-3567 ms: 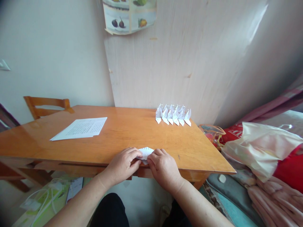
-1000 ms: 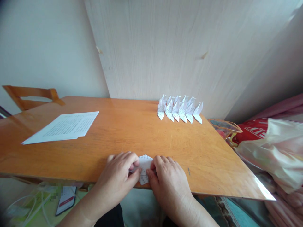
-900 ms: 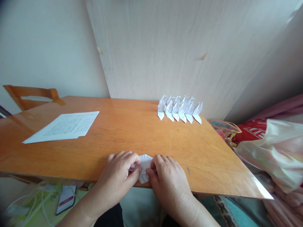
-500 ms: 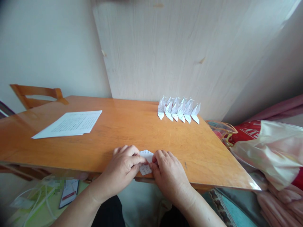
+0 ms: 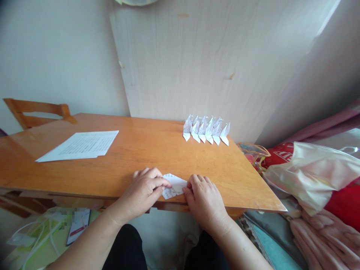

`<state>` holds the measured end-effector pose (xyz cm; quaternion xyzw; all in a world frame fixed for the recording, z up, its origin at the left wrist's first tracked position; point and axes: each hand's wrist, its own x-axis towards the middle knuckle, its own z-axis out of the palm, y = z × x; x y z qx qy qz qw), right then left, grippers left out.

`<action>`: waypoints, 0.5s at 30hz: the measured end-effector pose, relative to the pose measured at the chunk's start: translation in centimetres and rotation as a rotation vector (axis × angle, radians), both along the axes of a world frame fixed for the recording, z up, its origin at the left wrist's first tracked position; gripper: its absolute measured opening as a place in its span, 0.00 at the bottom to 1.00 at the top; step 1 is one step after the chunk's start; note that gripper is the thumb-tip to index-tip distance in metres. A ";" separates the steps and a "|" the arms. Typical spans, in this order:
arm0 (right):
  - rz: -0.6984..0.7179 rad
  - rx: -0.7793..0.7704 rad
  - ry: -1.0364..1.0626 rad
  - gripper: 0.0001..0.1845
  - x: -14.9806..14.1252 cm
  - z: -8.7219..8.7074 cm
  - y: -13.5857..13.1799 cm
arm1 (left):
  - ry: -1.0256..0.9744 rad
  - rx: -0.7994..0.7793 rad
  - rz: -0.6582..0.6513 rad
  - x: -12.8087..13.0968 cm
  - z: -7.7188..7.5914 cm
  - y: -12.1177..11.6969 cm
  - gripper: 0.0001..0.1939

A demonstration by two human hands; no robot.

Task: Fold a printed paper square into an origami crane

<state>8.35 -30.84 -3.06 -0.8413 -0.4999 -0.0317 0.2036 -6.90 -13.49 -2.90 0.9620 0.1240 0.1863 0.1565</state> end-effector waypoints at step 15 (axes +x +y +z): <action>0.163 0.279 0.165 0.14 -5.5 0.1 1.8 | 0.020 0.014 -0.001 0.0 0.3 0.1 0.08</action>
